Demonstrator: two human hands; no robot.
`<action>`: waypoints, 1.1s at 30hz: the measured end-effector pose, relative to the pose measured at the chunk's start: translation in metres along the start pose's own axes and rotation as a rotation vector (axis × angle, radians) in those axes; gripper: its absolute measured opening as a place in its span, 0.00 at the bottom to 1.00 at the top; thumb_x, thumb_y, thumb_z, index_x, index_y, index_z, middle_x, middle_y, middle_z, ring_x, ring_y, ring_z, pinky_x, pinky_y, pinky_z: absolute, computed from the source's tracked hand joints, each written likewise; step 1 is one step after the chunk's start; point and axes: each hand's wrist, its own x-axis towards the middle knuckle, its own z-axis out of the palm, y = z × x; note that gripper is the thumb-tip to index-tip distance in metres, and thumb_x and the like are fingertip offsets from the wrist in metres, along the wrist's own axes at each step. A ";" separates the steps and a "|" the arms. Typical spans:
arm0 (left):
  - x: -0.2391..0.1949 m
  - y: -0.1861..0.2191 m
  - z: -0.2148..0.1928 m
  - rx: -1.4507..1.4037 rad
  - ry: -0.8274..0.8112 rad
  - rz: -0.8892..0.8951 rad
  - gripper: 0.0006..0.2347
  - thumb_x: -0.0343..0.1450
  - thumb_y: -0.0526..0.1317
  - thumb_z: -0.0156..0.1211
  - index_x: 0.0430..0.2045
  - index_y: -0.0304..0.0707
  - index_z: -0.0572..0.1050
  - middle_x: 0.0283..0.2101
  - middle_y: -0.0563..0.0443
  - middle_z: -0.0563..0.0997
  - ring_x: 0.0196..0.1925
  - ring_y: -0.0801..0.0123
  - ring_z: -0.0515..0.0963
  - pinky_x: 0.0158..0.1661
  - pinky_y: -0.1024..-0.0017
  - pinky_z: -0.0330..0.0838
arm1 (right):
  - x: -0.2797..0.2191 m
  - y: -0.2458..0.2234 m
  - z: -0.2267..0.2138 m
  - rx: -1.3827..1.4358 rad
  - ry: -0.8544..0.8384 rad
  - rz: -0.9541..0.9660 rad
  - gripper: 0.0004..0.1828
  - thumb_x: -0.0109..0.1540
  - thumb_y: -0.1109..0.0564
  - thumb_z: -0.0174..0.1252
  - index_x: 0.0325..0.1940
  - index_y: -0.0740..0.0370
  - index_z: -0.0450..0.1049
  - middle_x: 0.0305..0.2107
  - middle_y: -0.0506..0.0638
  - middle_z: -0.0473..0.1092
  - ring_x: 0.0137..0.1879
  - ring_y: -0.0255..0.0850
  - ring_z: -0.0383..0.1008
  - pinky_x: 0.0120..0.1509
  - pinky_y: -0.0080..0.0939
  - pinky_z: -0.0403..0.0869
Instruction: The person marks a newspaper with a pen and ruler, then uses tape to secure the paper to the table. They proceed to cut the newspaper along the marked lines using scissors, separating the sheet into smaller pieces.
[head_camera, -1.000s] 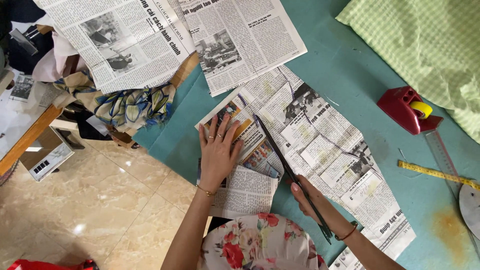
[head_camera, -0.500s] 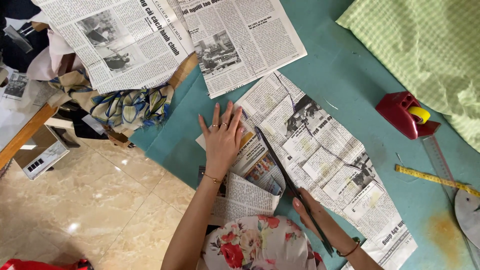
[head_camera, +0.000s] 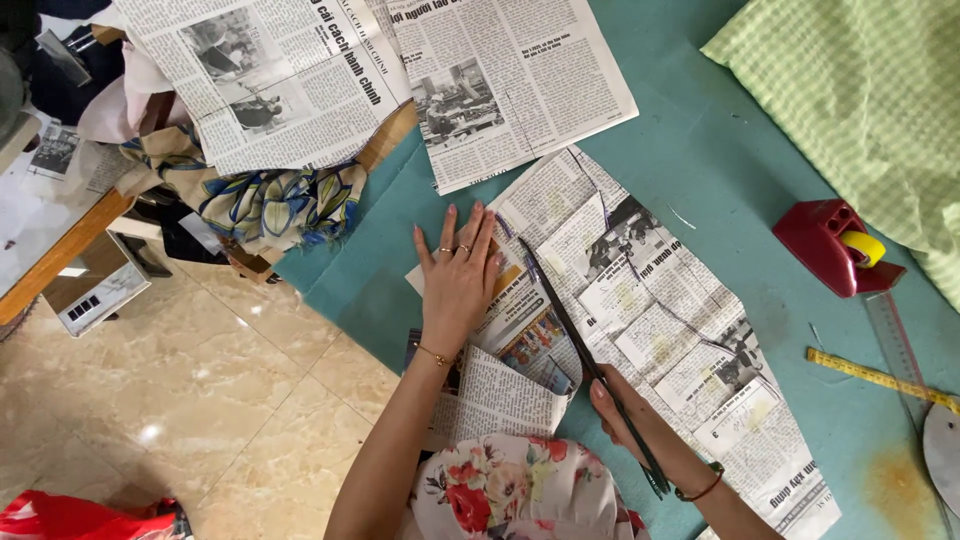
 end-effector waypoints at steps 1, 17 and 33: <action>0.000 0.000 0.000 0.001 0.000 0.000 0.23 0.79 0.48 0.48 0.71 0.47 0.62 0.76 0.58 0.58 0.79 0.55 0.50 0.72 0.34 0.32 | 0.001 0.001 0.000 0.000 -0.001 -0.001 0.27 0.67 0.36 0.43 0.60 0.56 0.67 0.22 0.42 0.54 0.24 0.29 0.54 0.27 0.35 0.58; -0.001 0.000 0.001 0.020 -0.002 -0.003 0.22 0.79 0.48 0.47 0.71 0.48 0.63 0.76 0.59 0.57 0.79 0.57 0.49 0.73 0.35 0.32 | 0.006 0.004 -0.003 0.013 0.001 -0.006 0.30 0.66 0.32 0.39 0.54 0.57 0.68 0.21 0.42 0.54 0.21 0.29 0.53 0.24 0.33 0.55; 0.001 0.003 -0.002 -0.009 0.008 -0.016 0.20 0.79 0.47 0.50 0.68 0.59 0.66 0.75 0.58 0.61 0.78 0.54 0.55 0.72 0.33 0.35 | 0.014 -0.002 -0.021 -0.220 0.000 -0.053 0.33 0.64 0.30 0.40 0.60 0.53 0.70 0.13 0.41 0.51 0.16 0.30 0.53 0.21 0.35 0.55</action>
